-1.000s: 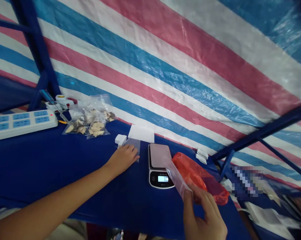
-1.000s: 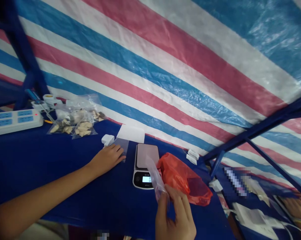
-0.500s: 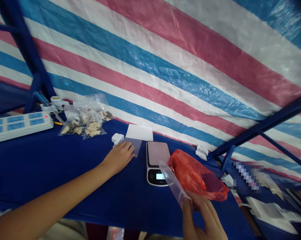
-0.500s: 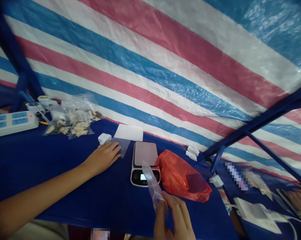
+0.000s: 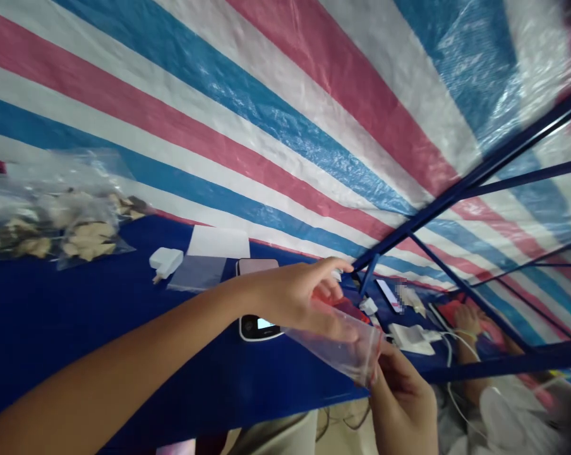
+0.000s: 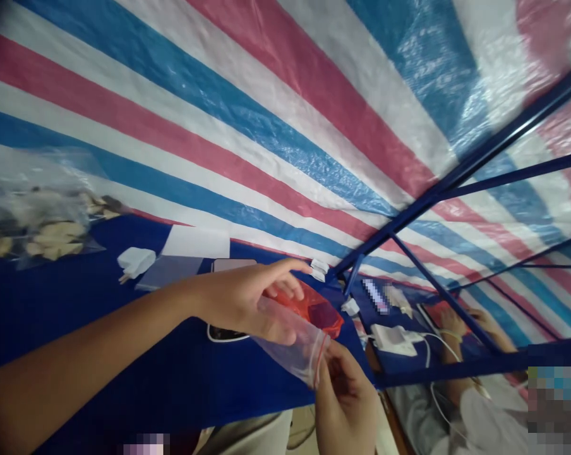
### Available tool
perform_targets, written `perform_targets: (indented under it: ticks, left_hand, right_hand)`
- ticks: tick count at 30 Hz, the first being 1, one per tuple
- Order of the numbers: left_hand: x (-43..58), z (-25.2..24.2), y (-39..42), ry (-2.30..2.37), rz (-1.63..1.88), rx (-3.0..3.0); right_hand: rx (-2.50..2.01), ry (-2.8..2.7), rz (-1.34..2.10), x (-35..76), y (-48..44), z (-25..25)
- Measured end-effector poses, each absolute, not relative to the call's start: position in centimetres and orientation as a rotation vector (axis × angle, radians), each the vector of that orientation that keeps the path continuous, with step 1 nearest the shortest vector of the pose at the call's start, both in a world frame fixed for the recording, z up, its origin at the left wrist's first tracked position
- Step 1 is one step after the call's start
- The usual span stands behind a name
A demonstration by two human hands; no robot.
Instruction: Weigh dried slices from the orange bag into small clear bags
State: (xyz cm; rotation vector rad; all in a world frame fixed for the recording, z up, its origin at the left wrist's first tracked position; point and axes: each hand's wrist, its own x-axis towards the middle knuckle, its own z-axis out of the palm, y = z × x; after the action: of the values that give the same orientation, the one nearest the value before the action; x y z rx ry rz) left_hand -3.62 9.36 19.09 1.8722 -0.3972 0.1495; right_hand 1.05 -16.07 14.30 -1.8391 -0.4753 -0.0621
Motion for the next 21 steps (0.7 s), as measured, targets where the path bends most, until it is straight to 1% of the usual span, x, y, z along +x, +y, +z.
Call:
perform_targets:
  ticks: [3, 8, 12, 13, 16, 17, 21]
  left_hand:
    - [-2.7, 17.5, 10.1, -0.357, 0.074, 1.806]
    - [-2.2, 15.8, 11.1, -0.215, 0.183, 1.764]
    - [-2.1, 15.8, 11.1, -0.246, 0.273, 1.718]
    - [-2.0, 15.8, 10.9, -0.254, 0.295, 1.690]
    - [-1.7, 15.8, 10.5, -0.237, 0.339, 1.545]
    - [-1.6, 15.8, 10.4, -0.217, 0.356, 1.505]
    - [-1.5, 15.9, 10.2, -0.087, 0.461, 1.483]
  right_hand:
    - [-1.762, -0.312, 0.167, 1.6, -16.7, 14.2]
    - [-1.680, -0.195, 0.189, 2.2, -15.3, 13.5]
    - [-1.839, -0.407, -0.179, 2.4, -13.5, 13.7]
    - [-1.823, -0.356, -0.227, 2.4, -13.1, 13.7]
    - [-1.640, -0.084, -0.195, 2.0, -12.1, 13.7]
    - [-1.631, -0.053, -0.230, 1.7, -11.9, 13.7]
    - [-1.783, -0.089, -0.472, 0.9, -11.0, 13.8]
